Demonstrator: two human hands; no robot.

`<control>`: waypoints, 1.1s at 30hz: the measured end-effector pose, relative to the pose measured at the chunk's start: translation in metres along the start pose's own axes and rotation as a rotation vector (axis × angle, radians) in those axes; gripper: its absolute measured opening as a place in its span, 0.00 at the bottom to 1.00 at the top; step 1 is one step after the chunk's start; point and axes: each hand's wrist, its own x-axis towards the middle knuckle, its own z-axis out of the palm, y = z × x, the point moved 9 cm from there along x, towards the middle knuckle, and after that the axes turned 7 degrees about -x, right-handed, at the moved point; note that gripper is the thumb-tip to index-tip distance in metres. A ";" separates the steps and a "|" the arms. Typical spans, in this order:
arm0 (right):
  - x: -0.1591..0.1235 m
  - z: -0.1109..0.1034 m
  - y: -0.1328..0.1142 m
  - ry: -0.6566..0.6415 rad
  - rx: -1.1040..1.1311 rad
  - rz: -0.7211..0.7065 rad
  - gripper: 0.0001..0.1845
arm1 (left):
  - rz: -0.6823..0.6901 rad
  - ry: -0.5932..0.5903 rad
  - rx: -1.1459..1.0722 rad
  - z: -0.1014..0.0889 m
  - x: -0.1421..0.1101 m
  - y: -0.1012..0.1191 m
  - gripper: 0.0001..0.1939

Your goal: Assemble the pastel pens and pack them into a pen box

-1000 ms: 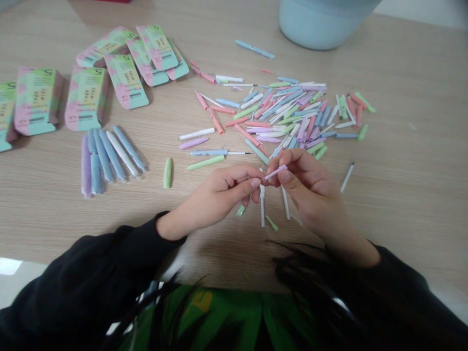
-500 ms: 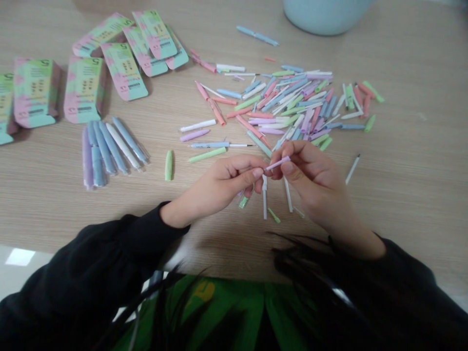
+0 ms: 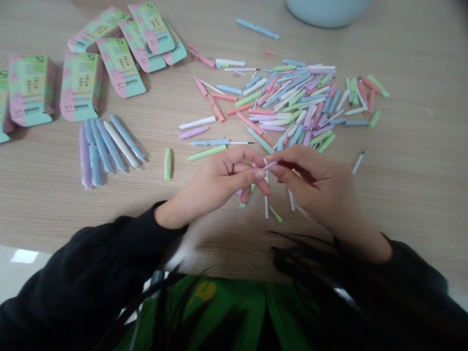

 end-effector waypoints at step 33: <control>-0.007 -0.029 0.040 0.192 0.049 0.303 0.03 | -0.035 0.259 1.357 -0.002 0.020 -0.008 0.11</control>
